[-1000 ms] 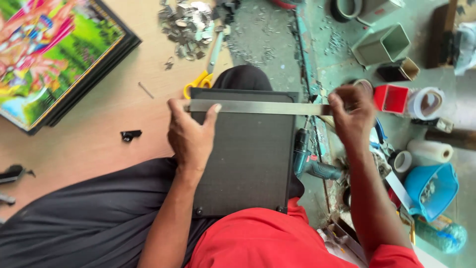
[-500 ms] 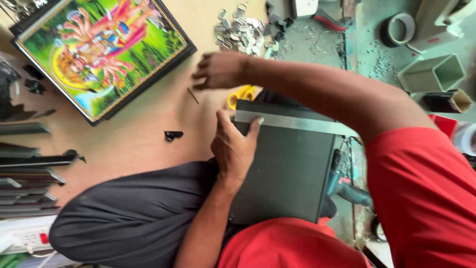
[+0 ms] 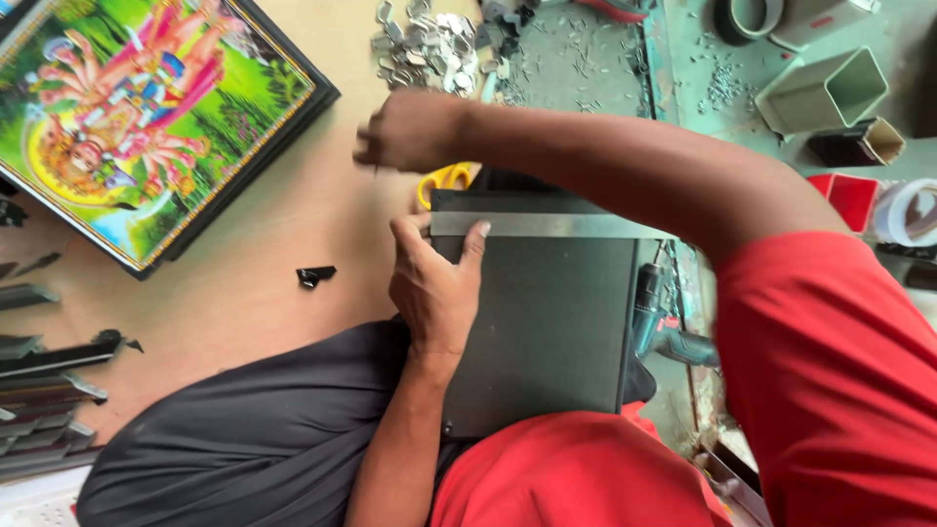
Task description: The person sits on the floor with a framed picture on their lap, wipes the frame back with a cloth, measures with a steel ruler, marks positions, and attaches metal D-ring hangers to the frame back using a cordless drill, tightening the fittings by hand.
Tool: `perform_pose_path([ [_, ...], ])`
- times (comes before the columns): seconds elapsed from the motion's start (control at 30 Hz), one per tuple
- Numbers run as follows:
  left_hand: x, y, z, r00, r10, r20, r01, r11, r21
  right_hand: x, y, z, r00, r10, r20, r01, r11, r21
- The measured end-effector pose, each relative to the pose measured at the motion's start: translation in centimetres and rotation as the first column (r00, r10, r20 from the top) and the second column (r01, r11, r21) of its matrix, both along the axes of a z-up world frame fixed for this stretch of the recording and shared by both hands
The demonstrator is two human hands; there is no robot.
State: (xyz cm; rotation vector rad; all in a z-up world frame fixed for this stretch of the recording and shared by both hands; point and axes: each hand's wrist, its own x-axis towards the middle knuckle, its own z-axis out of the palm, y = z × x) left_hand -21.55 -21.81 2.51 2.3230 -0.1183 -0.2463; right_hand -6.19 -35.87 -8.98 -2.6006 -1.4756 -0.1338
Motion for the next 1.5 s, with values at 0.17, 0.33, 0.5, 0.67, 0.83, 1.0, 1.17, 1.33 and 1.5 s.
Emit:
perform_pose_path([
  [0.17,-0.3,-0.1,0.2,0.999,0.026,-0.033,-0.026,0.999,0.025,-7.9,-8.1,11.3,0.803,-0.249,-0.542,0.5,0.776,0.384],
  [0.33,-0.8,-0.9,0.4,1.0,0.006,0.013,-0.006,1.0,0.012,-19.8,-13.7,13.1,0.464,-0.328,-0.823,0.885,0.206,0.417],
  [0.5,-1.9,-2.7,1.0,0.998,-0.027,0.064,0.028,1.0,-0.015,-24.6,-13.0,12.4,0.43,-0.553,-0.714,0.903,0.259,0.342],
  [0.67,-2.9,-3.2,0.6,0.996,-0.031,0.087,0.027,0.998,0.053,-24.7,-11.8,11.8,0.451,-0.642,-0.62,0.888,0.253,0.384],
  [0.83,-2.9,-3.3,0.7,1.0,-0.012,-0.017,0.012,1.0,0.027,-25.0,-11.8,10.6,0.459,-0.65,-0.606,0.886,0.28,0.369],
  [1.0,-2.8,-3.3,0.6,0.999,-0.034,0.013,0.034,0.999,0.036,-24.8,-11.7,10.5,0.499,-0.671,-0.549,0.864,0.332,0.379],
  [1.17,-2.7,-3.2,0.6,0.999,-0.031,0.009,0.031,0.999,0.026,-24.8,-11.8,10.2,0.518,-0.657,-0.548,0.854,0.359,0.376],
  [1.33,-2.6,-3.2,0.5,0.999,-0.035,-0.002,0.035,0.998,0.047,-24.7,-11.6,10.1,0.511,-0.652,-0.561,0.858,0.351,0.374],
  [1.5,-2.6,-3.1,0.3,0.999,-0.04,0.004,0.04,0.998,0.038,-24.7,-11.9,9.8,0.587,-0.641,-0.494,0.809,0.445,0.385],
])
